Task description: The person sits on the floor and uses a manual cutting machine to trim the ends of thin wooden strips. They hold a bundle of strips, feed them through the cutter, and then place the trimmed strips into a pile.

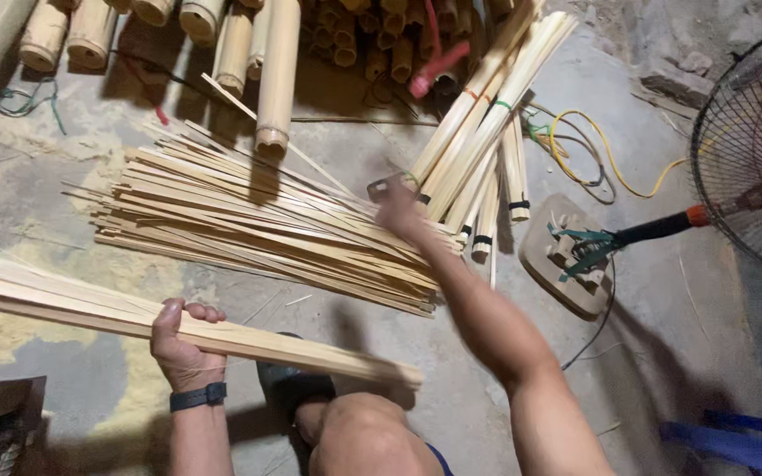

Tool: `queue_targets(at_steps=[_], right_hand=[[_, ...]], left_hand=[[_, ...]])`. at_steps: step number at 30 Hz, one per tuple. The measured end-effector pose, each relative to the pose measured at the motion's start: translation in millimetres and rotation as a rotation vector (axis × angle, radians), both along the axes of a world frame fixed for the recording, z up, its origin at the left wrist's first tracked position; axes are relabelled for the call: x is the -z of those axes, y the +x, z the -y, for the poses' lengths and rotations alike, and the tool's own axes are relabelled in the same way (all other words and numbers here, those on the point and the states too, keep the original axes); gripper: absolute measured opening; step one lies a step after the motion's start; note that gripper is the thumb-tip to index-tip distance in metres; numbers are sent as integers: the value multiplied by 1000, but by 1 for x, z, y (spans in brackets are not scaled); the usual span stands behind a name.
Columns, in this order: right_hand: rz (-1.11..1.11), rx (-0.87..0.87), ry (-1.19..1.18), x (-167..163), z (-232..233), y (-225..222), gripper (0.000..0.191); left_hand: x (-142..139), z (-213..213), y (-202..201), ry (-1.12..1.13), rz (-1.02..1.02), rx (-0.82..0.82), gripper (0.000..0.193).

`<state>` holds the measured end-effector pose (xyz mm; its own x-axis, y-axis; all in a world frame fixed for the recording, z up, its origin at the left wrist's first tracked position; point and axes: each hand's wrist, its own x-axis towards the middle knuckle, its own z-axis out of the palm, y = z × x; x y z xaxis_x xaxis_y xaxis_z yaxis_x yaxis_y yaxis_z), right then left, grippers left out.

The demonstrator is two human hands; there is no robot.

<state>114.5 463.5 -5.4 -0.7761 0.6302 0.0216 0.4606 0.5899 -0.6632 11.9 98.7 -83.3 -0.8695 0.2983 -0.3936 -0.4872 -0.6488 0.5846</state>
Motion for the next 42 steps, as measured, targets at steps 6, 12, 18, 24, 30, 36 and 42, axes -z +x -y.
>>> queue_targets(at_steps=[6, 12, 18, 24, 30, 36, 42], right_hand=[[464, -627, -68, 52, 201, 67, 57], [363, -752, 4, 45, 191, 96, 43], [452, -843, -110, 69, 204, 111, 44], [195, -980, -458, 83, 230, 22, 67], [220, -954, -528, 99, 295, -57, 31], [125, -982, -425, 98, 296, -65, 21], [-66, -957, -242, 83, 317, -74, 18]], left_hand=[[-7, -8, 41, 68, 180, -70, 24], [-12, 64, 21, 27, 189, -118, 24], [28, 122, 25, -182, 252, -254, 21], [62, 131, 28, -201, 204, -201, 28], [67, 131, 26, -73, 124, -208, 47], [71, 146, 18, 45, 174, -169, 40], [86, 156, 24, -47, 125, -232, 29]])
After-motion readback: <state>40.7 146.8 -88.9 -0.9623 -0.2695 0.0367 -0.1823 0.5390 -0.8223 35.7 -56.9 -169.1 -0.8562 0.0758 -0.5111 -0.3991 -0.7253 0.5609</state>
